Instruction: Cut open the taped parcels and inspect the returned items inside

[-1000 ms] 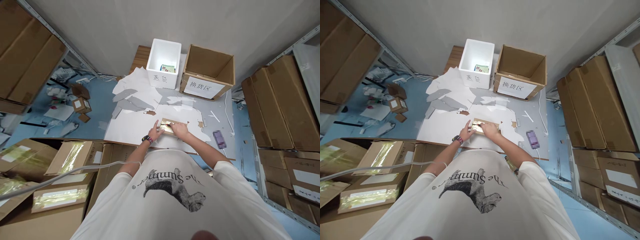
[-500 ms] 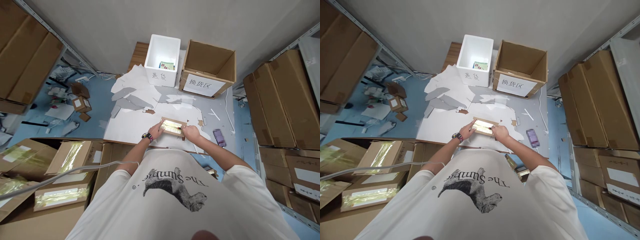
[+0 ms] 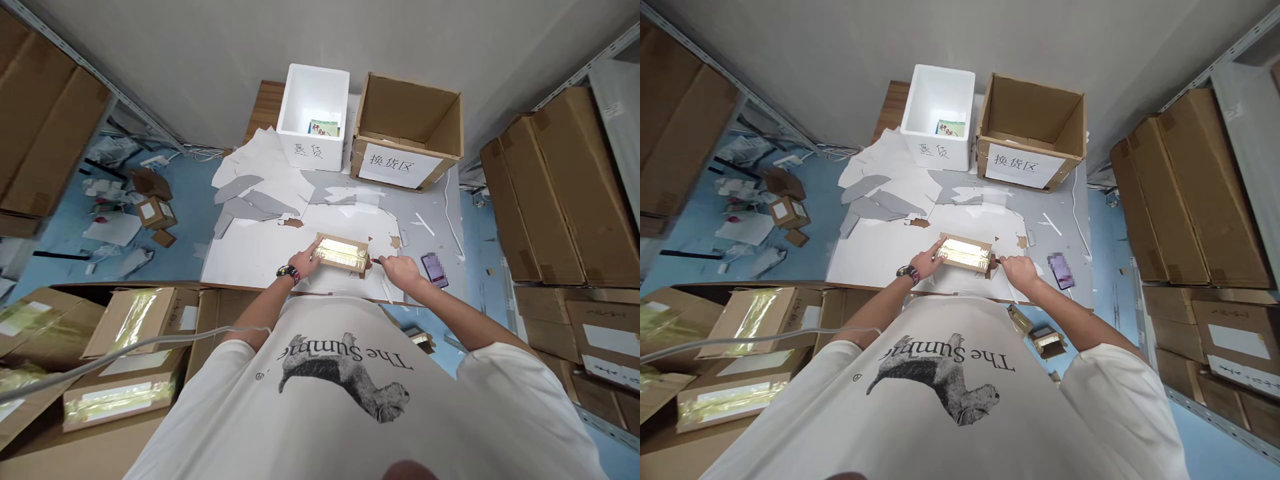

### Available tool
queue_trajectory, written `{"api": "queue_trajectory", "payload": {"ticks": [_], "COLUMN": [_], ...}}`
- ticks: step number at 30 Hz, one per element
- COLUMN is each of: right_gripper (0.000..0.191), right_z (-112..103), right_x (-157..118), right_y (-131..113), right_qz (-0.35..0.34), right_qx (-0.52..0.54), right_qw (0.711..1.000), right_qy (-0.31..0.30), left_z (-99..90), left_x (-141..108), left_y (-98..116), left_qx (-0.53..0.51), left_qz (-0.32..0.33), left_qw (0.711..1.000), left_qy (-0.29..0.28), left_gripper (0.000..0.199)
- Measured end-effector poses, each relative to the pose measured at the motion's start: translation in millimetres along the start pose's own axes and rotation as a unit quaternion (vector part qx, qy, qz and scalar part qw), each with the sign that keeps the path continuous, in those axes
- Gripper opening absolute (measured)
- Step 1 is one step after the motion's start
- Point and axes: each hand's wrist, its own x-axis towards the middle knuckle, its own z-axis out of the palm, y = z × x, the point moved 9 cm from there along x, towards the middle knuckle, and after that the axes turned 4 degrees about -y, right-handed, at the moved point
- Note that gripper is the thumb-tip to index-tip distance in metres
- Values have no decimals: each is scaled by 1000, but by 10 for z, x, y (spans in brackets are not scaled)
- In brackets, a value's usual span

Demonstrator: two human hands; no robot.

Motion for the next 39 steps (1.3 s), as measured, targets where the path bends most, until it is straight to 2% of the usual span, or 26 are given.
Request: {"api": "queue_trajectory", "payload": {"ticks": [4,8,13,18,24,26,29,31,35,39], "right_gripper": [35,37,41,35,40,39,37,38,39,38], "right_z": [178,312,354,96,-330,-538,-823,-869,-728,-568], "right_x": [10,-8,-102,-182,-396,-418,-262,-41,389,537], "right_y": [146,248,224,56,-160,-180,-343,-556,-956,-1115], "right_qz": [11,10,10,40,18,19,4,-15,-35,-53], "right_qx": [18,30,31,36,18,19,45,68,89,82], "right_qw": [1000,999,999,998,997,999,998,996,995,994], "right_qy": [5,16,22,26,-71,-46,33,50,42,53], "left_z": [0,-4,11,113,217,220,223,247,360,370], "left_x": [31,69,30,-30,-70,-77,-83,-94,-136,-149], "left_y": [-46,-63,-128,-262,-223,-170,-101,-73,-49,-8], "left_qx": [-14,-39,-64,-96,-68,-48,-18,-13,-25,-18], "left_qz": [5,27,13,-43,-58,-59,-64,-64,-68,-77], "left_qw": [1000,999,998,994,996,997,998,998,997,997], "left_qy": [5,5,14,19,-14,-12,4,10,-16,-11], "left_gripper": [87,95,108,117,88,79,72,72,82,92]}}
